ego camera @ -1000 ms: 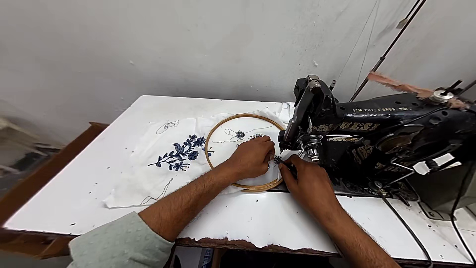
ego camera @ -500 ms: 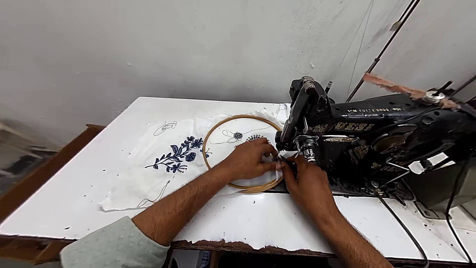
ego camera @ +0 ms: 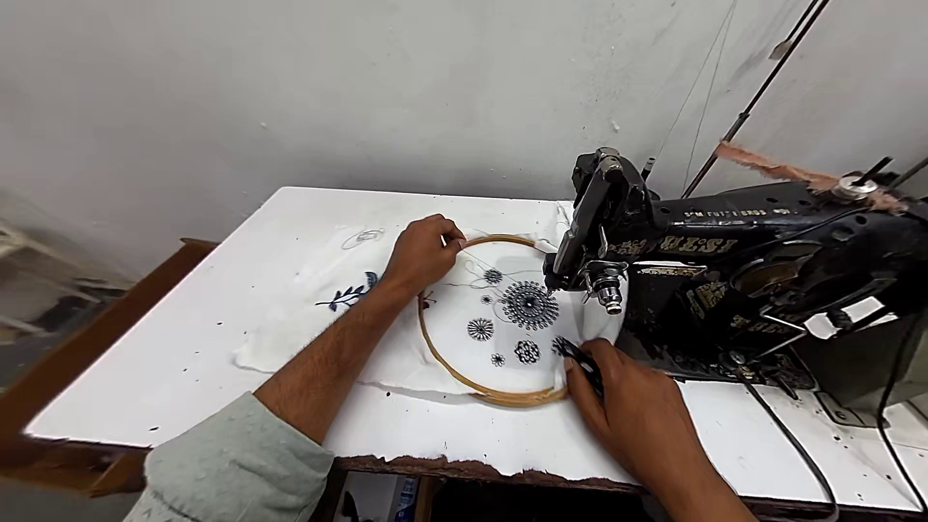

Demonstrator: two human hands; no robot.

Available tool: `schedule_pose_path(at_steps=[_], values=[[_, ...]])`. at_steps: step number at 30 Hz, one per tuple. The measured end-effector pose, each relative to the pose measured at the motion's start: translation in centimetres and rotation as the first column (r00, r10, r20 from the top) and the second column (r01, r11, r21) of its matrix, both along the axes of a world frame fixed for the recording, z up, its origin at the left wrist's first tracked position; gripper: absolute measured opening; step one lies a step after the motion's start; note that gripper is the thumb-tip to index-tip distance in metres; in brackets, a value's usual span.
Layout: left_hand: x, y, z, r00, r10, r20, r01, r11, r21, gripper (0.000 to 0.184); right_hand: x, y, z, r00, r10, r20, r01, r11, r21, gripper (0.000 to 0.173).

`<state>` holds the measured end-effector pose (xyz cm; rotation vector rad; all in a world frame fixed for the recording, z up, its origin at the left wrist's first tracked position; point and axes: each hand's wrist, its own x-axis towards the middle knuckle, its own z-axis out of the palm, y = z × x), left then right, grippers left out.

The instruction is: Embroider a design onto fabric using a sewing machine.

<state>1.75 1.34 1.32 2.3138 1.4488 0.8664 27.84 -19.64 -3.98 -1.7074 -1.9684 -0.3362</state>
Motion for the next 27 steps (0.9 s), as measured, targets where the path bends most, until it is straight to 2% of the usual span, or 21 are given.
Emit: schedule_pose_path(at_steps=[5, 9, 12, 15, 17, 20, 23, 25, 27], values=[[0.1, 0.0, 0.1, 1.000, 0.003, -0.016, -0.003, 0.999, -0.037, 0.015, 1.6, -4.9, 0.0, 0.998, -0.032, -0.052, 0.032, 0.999, -0.012, 0.041], [0.4, -0.1, -0.3, 0.997, -0.058, -0.052, 0.059, 0.998, 0.018, 0.016, 3.6, -7.3, 0.1, 0.967, -0.005, -0.253, -0.013, 0.998, -0.069, 0.040], [0.6, -0.9, -0.3, 0.955, -0.289, -0.065, 0.293, 0.954, 0.066, 0.022, 5.9, -8.2, -0.1, 0.951, -0.056, -0.304, 0.050, 0.998, -0.028, 0.039], [2.8, -3.1, -0.5, 0.810, -0.582, -0.068, 0.583, 0.812, -0.012, 0.028, 7.5, -8.6, 0.0, 0.937, -0.107, -0.333, 0.100, 0.994, -0.038, 0.040], [4.6, -4.8, -0.7, 0.730, -0.674, -0.114, 0.672, 0.738, -0.066, 0.031, 7.5, -8.5, 0.2, 0.933, -0.118, -0.339, 0.107, 0.993, -0.049, 0.040], [6.0, -6.3, -1.0, 0.721, -0.652, -0.233, 0.664, 0.747, -0.037, 0.014, 6.5, -7.6, 0.0, 0.952, -0.130, -0.279, 0.125, 0.991, -0.035, 0.042], [6.2, -6.5, -1.1, 0.724, -0.612, -0.318, 0.646, 0.763, 0.001, 0.014, 5.9, -6.6, -0.8, 0.970, -0.158, -0.183, 0.166, 0.986, 0.030, 0.043], [5.4, -5.2, -1.0, 0.793, -0.545, -0.272, 0.570, 0.821, 0.015, 0.015, 6.0, -6.6, -0.8, 0.969, -0.167, -0.184, 0.176, 0.984, 0.034, 0.043], [3.1, -3.1, 0.0, 0.919, -0.350, -0.182, 0.366, 0.929, 0.057, 0.020, 6.3, -6.9, -0.7, 0.964, -0.197, -0.181, 0.203, 0.979, 0.018, 0.042]])
